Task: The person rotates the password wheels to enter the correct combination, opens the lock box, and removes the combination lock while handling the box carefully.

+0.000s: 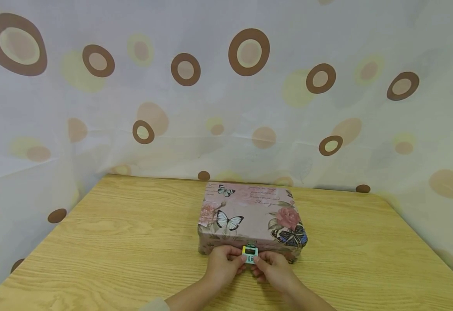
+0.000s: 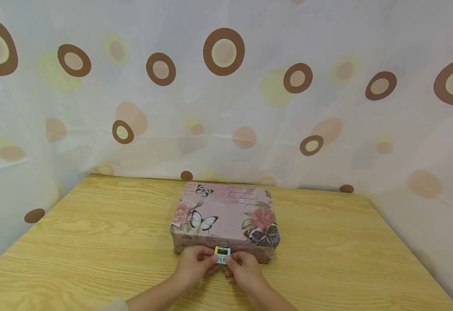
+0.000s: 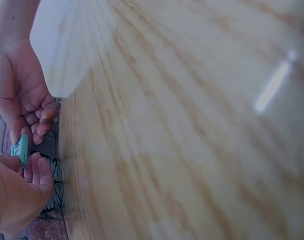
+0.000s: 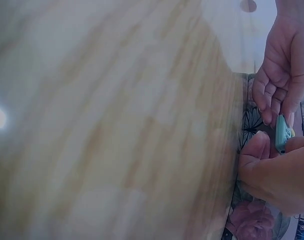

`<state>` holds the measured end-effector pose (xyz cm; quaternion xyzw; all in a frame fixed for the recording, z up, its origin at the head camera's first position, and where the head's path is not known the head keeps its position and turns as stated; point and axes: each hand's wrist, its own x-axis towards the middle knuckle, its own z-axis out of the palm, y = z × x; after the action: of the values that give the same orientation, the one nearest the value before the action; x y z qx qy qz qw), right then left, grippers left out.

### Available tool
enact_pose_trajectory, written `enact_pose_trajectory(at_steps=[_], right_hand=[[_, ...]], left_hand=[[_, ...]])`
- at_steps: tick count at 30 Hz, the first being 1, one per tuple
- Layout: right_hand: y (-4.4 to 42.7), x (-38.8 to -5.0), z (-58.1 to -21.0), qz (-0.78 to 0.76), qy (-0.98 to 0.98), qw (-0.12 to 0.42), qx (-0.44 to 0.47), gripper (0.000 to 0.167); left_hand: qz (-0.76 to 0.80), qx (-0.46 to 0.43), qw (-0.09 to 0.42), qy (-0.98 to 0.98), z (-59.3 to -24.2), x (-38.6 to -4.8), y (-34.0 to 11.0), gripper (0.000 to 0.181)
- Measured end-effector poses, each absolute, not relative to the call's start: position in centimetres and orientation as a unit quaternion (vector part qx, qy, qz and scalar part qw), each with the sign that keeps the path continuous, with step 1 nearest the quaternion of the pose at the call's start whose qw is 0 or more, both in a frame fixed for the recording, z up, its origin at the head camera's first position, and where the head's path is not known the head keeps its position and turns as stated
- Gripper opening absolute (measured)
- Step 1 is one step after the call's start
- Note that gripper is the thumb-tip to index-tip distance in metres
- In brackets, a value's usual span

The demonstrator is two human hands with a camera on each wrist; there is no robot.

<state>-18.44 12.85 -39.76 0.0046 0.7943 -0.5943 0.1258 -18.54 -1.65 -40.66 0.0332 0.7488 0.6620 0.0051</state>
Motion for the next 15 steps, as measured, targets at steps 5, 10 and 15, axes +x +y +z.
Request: enact_pose_trajectory(at_steps=[5, 10, 15], right_hand=[[12.90, -18.42, -39.73, -0.600, 0.790, 0.129, 0.004, 0.026], [12.99, -18.58, -39.74, -0.607, 0.783, 0.138, 0.013, 0.028], [13.10, -18.63, -39.64, -0.620, 0.770, 0.148, 0.033, 0.027]], left_hand=[[0.661, 0.035, 0.005, 0.750, -40.61, -18.53, -1.66, 0.010], [0.659, 0.035, 0.004, 0.752, -40.54, -18.52, -1.68, 0.011], [0.659, 0.035, 0.007, 0.752, -40.50, -18.47, -1.70, 0.011]])
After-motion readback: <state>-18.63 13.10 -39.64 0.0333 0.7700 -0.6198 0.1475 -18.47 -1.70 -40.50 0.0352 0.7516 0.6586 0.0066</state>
